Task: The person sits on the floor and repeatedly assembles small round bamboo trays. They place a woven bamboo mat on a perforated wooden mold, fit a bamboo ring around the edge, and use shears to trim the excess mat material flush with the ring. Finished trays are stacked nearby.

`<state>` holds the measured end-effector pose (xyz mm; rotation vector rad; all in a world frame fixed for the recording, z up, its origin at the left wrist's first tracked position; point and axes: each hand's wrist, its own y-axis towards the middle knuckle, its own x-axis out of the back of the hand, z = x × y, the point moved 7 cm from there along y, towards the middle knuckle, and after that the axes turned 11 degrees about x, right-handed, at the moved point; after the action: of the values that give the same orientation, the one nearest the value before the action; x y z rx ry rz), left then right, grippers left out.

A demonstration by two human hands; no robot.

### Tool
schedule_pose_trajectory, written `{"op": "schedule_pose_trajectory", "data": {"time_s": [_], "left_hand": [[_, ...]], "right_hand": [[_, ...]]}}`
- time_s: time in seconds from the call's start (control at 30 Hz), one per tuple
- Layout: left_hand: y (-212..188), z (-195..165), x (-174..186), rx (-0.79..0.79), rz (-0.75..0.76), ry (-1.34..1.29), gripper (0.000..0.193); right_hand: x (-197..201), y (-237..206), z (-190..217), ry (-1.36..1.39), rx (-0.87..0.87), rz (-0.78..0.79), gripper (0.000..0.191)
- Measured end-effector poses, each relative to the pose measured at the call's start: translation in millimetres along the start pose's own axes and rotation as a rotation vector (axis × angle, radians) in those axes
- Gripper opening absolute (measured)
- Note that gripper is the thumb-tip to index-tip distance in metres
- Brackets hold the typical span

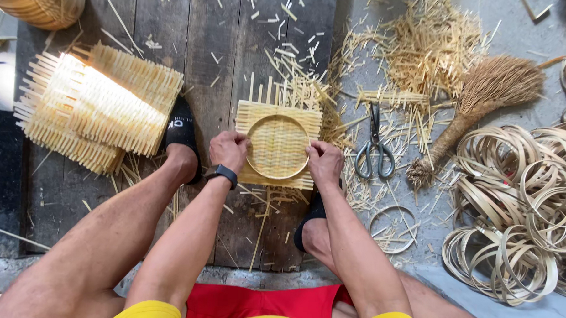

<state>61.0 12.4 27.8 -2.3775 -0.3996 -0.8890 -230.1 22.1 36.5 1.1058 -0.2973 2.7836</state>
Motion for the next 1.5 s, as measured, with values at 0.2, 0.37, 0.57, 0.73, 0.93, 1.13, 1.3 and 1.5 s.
{"op": "schedule_pose_trajectory", "data": {"time_s": [0.2,0.37,0.57,0.73,0.93,1.13,1.3,1.5], "left_hand": [[4,5,-2,0.113,-0.017,-0.011,0.019],[0,8,-4,0.16,-0.023,-0.058,0.024],[1,10,-7,0.211,0.094,-0.093,0.019],[4,18,-9,0.271,0.125,-0.127,0.022],[14,14,-3,0.313,0.174,-0.087,0.022],[9,17,-4,0.285,0.165,-0.204,0.021],[9,17,-8,0.206,0.115,-0.104,0.017],[15,21,-9,0.169,0.146,-0.183,0.021]], "right_hand": [[-5,5,-12,0.021,0.071,-0.017,0.021],[-4,4,-8,-0.019,0.118,-0.032,0.019],[0,-3,-6,0.016,0.051,-0.027,0.017],[-2,3,-7,-0.013,-0.011,-0.005,0.018],[1,6,1,0.002,-0.041,0.009,0.018],[-2,10,-3,0.024,-0.151,0.061,0.019],[-4,14,-5,0.116,-0.011,0.126,0.02],[-3,21,-15,0.08,0.029,0.173,0.021]]}}
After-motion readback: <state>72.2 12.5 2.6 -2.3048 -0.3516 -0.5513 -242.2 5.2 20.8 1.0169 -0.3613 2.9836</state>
